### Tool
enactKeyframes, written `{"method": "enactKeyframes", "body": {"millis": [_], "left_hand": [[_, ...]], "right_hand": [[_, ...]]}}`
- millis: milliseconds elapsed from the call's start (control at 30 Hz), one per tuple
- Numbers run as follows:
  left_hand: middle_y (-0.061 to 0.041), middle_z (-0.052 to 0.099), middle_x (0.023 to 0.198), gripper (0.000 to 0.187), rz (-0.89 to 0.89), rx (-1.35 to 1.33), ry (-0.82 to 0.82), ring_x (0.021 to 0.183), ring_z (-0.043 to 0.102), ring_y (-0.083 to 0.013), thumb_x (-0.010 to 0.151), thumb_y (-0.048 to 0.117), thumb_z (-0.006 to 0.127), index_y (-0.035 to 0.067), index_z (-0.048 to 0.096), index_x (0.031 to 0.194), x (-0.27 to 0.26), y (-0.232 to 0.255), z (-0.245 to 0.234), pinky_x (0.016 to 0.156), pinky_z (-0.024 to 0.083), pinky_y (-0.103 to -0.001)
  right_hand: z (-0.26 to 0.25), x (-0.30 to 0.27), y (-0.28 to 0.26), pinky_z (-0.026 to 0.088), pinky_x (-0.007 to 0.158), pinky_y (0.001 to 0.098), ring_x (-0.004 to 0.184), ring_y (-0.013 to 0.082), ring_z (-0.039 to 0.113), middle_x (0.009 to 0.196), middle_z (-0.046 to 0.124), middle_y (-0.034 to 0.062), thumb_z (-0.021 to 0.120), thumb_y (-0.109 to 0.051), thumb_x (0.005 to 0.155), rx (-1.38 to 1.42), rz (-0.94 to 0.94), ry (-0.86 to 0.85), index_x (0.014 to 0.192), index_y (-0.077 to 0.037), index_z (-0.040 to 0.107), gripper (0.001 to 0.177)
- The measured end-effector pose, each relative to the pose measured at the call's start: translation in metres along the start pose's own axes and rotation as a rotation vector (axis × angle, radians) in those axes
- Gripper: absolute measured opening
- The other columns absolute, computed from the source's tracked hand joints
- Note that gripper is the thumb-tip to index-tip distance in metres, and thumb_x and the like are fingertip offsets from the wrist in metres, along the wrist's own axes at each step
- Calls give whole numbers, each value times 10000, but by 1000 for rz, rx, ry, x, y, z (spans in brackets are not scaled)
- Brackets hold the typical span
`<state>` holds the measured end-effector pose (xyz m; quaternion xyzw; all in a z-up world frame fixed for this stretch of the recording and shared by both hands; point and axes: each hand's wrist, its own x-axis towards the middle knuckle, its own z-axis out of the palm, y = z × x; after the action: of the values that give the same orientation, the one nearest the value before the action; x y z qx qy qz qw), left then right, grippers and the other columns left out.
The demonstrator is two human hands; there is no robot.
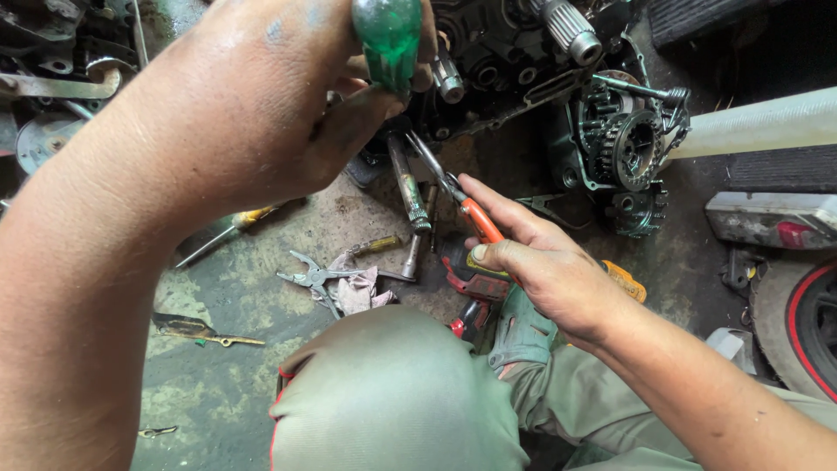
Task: Disassembling and inspecting internal components of a motorcycle engine.
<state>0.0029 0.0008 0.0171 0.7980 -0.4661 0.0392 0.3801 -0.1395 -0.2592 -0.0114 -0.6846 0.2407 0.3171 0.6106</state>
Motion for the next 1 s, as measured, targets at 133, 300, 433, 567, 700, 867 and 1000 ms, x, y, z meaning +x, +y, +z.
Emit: {"method": "enactKeyframes", "body": {"millis": [133,300,433,567,700,867,1000], "left_hand": [[-207,671,951,308,-93,-14,-34,836,691,-397,913,65,768,25,594,1163,3,1,2,644,533,-482],[-203,661,999,305,-98,-97,-18,858,706,-366,933,61,747,23,579,1184,3,2,2,665,547,-456],[-201,651,999,308,-35,-69,-16,869,674,-390,908,26,756,27,588,1166,5,2,0,673,526,-458],[-204,636,995,323,-50,-90,-7,869,660,-396,893,24,753,24,573,1161,6,6,-2,678,511,-464],[-187,658,950,307,-28,-58,-2,865,664,-410,900,51,769,38,575,1138,6,0,1,689,506,-479],[-184,676,885,348,-130,-26,8,832,667,-436,926,108,787,20,560,1175,2,-2,5,651,498,-503],[-210,669,915,342,-29,-14,43,833,681,-439,897,81,785,8,560,1143,2,-2,2,650,516,-497]], "right_hand": [[-1,1,2,473,1000,292,1097,111,594,1376,594,-15,597,-86,838,-41,-14,-8,1582,-200,415,774],[0,3,6,463,984,278,1052,115,574,1356,600,-12,597,-100,857,24,-33,-11,1599,-183,414,768],[8,-3,0,515,889,304,972,141,564,1258,599,13,651,-107,851,-69,-42,7,1602,-187,417,791],[6,-4,2,493,955,288,1128,120,577,1317,570,40,713,-109,815,-232,-225,-7,1563,-129,399,812],[-1,-5,-1,479,1029,332,1272,246,564,1455,511,179,753,-184,829,-595,-492,24,1570,-88,424,816],[3,-10,-24,487,1011,342,1222,300,630,1440,562,218,757,-226,790,-860,-542,102,1525,-85,480,798],[5,-7,-43,602,787,324,959,239,733,1301,653,135,727,-274,751,-748,-284,69,1488,-146,488,786]]}}
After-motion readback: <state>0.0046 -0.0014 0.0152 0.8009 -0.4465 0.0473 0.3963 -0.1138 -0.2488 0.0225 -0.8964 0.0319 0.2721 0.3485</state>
